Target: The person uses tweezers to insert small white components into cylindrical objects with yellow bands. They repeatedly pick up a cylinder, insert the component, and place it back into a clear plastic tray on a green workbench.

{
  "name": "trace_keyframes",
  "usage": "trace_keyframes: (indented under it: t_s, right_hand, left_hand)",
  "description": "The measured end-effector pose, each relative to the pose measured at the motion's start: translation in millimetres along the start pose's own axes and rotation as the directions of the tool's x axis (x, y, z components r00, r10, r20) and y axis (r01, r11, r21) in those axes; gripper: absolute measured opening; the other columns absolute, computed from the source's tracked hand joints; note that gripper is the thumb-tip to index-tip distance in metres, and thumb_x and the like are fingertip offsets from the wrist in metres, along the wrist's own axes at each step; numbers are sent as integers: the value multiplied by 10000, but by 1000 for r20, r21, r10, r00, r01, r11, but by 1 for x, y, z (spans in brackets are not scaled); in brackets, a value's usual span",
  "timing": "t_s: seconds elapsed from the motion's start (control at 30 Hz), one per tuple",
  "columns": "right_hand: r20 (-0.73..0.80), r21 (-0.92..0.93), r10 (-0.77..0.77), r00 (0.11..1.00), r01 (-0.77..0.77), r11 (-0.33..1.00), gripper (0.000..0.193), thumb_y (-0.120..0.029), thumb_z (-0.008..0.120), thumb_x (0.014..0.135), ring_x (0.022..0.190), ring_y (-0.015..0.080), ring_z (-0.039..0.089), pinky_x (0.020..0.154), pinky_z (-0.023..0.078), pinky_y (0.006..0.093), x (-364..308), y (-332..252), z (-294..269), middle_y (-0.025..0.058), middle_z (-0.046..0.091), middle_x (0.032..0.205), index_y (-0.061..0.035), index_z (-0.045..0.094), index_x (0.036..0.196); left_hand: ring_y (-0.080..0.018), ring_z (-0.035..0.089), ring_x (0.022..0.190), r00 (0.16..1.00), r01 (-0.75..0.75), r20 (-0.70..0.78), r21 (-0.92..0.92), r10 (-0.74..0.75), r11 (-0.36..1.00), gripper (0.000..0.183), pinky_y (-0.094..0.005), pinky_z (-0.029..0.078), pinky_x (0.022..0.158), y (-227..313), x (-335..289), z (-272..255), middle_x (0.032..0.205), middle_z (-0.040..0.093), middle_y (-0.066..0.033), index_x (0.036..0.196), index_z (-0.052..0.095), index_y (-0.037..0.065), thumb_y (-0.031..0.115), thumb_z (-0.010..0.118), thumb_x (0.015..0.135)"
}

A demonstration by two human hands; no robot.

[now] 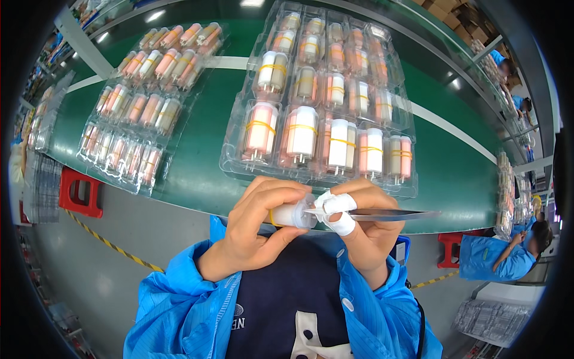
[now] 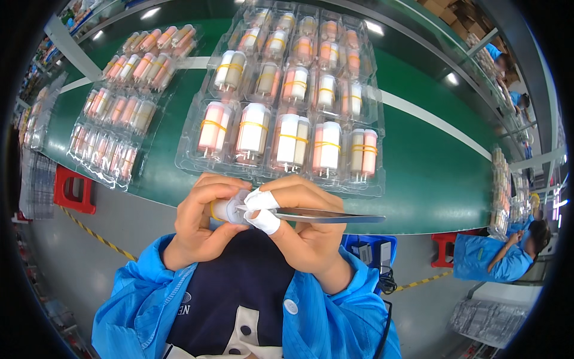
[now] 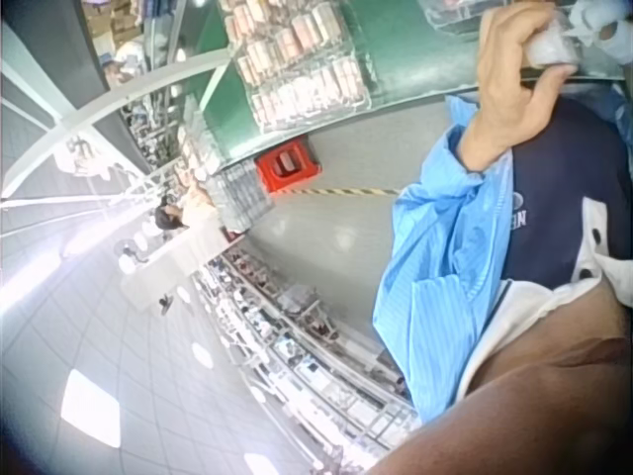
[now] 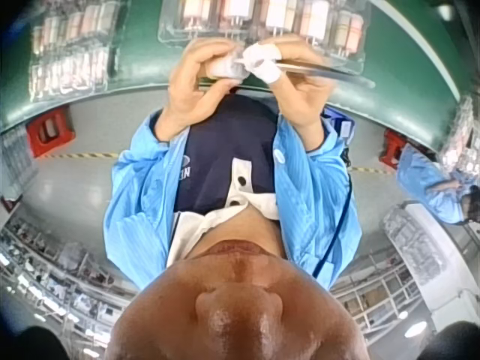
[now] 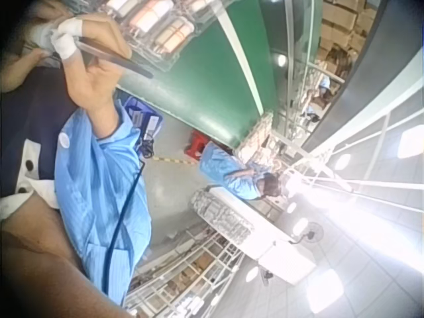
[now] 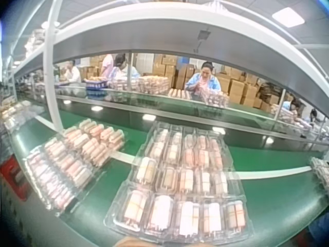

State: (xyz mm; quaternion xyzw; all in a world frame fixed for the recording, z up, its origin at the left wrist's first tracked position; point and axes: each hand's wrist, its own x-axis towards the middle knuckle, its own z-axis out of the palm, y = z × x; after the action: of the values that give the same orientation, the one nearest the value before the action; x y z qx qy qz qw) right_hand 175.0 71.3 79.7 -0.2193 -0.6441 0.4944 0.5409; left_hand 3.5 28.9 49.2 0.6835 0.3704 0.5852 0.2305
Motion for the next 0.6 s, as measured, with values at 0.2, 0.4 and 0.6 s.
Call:
trace_keyframes:
  t_s: [0.2,0.4,0.6]
  right_hand:
    - [1,25,-14,1000,14,1000,138,-3,698,771,753,194,644,648,508,278,-1,3,-2,156,664,857,20,667,904]
    - [52,-59,-30,998,33,998,139,5,688,766,759,200,653,655,512,281,0,5,-5,154,666,853,19,667,903]
    - [140,-159,-26,990,48,986,131,16,670,763,737,196,654,644,506,277,6,-1,-6,141,665,840,23,660,894]
  left_hand:
    - [-312,610,931,1000,12,13,-31,-11,999,480,-373,465,795,-1,-1,0,1072,633,-191,1106,558,-30,15,761,674]
    - [-322,609,931,1000,19,11,3,-19,1000,476,-380,470,791,-2,-3,0,1076,633,-189,1109,573,-28,1,754,670]
    - [-316,607,928,997,-47,63,122,39,991,454,-383,473,783,-3,-1,-5,1067,639,-198,1113,564,-16,32,751,701]
